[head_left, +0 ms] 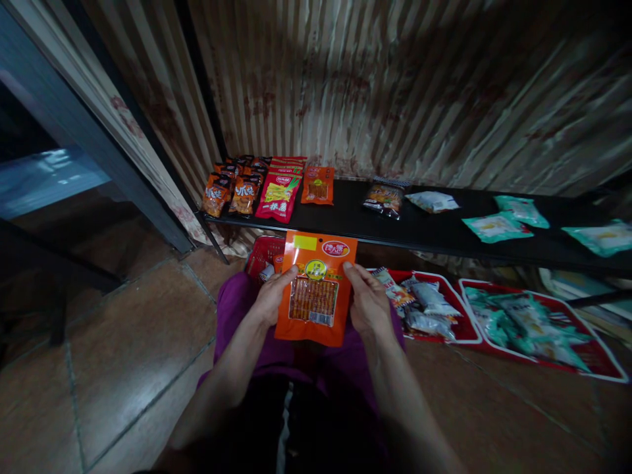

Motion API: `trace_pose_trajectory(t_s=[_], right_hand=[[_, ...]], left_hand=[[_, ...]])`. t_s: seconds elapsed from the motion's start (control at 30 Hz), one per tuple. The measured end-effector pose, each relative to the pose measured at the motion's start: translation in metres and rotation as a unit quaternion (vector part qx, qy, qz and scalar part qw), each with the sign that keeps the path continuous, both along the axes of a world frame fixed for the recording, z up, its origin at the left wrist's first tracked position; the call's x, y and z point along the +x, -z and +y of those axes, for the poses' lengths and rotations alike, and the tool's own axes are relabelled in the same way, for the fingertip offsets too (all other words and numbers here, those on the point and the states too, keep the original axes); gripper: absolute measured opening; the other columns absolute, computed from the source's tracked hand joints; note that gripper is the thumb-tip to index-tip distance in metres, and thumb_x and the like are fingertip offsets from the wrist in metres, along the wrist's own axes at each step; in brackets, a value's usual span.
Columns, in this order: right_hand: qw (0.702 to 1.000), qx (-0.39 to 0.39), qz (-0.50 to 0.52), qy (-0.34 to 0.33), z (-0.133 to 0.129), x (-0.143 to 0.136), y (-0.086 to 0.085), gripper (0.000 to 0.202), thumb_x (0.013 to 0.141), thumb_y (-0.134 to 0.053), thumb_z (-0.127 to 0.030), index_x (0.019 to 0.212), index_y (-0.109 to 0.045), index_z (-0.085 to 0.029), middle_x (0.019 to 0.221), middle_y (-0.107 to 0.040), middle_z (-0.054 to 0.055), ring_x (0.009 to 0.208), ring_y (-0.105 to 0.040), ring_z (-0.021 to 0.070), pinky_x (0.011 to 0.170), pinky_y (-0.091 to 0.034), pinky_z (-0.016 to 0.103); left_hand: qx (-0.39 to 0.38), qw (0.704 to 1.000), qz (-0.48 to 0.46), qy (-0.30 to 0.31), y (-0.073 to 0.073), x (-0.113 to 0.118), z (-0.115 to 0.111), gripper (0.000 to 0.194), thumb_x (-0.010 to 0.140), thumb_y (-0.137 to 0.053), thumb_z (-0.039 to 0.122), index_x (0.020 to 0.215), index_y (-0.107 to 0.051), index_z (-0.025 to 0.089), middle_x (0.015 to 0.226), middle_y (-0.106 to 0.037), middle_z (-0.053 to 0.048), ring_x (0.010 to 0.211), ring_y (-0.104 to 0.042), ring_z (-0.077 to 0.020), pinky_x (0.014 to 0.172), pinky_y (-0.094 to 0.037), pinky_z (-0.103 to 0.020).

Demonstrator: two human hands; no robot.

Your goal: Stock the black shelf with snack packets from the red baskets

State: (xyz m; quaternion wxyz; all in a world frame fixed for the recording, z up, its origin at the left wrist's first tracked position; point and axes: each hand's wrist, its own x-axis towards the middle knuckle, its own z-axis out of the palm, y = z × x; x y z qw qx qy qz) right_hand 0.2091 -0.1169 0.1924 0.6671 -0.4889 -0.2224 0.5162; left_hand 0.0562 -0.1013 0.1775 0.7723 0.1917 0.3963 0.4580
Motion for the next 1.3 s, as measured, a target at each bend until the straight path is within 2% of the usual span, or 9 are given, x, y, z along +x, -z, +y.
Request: trace_pose_trajectory(t_s=[0.17, 0.37, 0.53, 0.83, 1.1, 1.3], right_hand=[[1.0, 0.016, 0.006, 0.009, 0.0, 0.002, -0.002, 0.021, 0.061, -0.076, -0.036, 0.073, -0.068, -0.022, 0.069, -0.071, -0.003, 0.066, -0.066, 0.0164, 0.061, -0.053, 0.028], [0.999, 0.007, 0.014, 0.03, 0.0, 0.001, -0.002, 0.021, 0.059, -0.077, -0.035, 0.072, -0.068, -0.021, 0.069, -0.072, -0.002, 0.064, -0.067, 0.0175, 0.059, -0.054, 0.029], [0.998, -0.007, 0.033, 0.046, 0.003, 0.001, -0.005, 0.022, 0.055, -0.079, -0.033, 0.069, -0.068, -0.02, 0.065, -0.071, -0.002, 0.059, -0.066, 0.0167, 0.056, -0.054, 0.028], [0.999, -0.008, 0.021, 0.044, 0.005, 0.005, -0.008, 0.027, 0.054, -0.079, -0.038, 0.07, -0.067, -0.021, 0.062, -0.069, -0.002, 0.062, -0.067, 0.019, 0.056, -0.054, 0.03], [1.0, -0.002, 0.022, 0.008, 0.007, 0.007, -0.006, 0.025, 0.058, -0.078, -0.037, 0.074, -0.068, -0.021, 0.068, -0.071, -0.002, 0.065, -0.067, 0.0173, 0.061, -0.054, 0.029], [1.0, -0.005, 0.008, -0.002, 0.003, 0.007, 0.005, 0.023, 0.06, -0.077, -0.035, 0.078, -0.069, -0.022, 0.076, -0.072, -0.003, 0.07, -0.066, 0.0149, 0.066, -0.053, 0.026]], left_hand=[[0.007, 1.0, 0.011, 0.007, 0.003, 0.001, -0.001, 0.032, 0.062, -0.076, 0.033, 0.084, -0.068, 0.011, 0.073, -0.071, -0.007, 0.072, -0.068, -0.0236, 0.075, -0.052, -0.038], [-0.009, 1.0, -0.005, -0.016, 0.001, 0.003, -0.002, 0.031, 0.06, -0.076, 0.028, 0.085, -0.068, 0.012, 0.076, -0.071, -0.005, 0.074, -0.067, -0.0215, 0.077, -0.051, -0.035], [0.013, 0.999, -0.04, 0.018, 0.0, 0.001, -0.003, 0.028, 0.063, -0.074, 0.029, 0.084, -0.068, 0.01, 0.077, -0.071, -0.008, 0.08, -0.068, -0.0249, 0.079, -0.051, -0.037], [0.074, 0.993, -0.024, 0.084, 0.004, -0.004, -0.004, 0.026, 0.06, -0.076, 0.022, 0.083, -0.07, 0.01, 0.084, -0.072, -0.01, 0.082, -0.067, -0.0246, 0.08, -0.048, -0.035], [0.076, 0.996, -0.01, 0.047, 0.005, -0.002, -0.002, 0.024, 0.061, -0.074, 0.021, 0.082, -0.071, 0.011, 0.082, -0.072, -0.009, 0.081, -0.067, -0.0229, 0.081, -0.048, -0.034], [0.053, 0.998, -0.019, 0.002, 0.005, -0.001, 0.002, 0.022, 0.063, -0.071, 0.02, 0.083, -0.069, 0.011, 0.08, -0.072, -0.009, 0.076, -0.067, -0.0217, 0.08, -0.05, -0.035]])
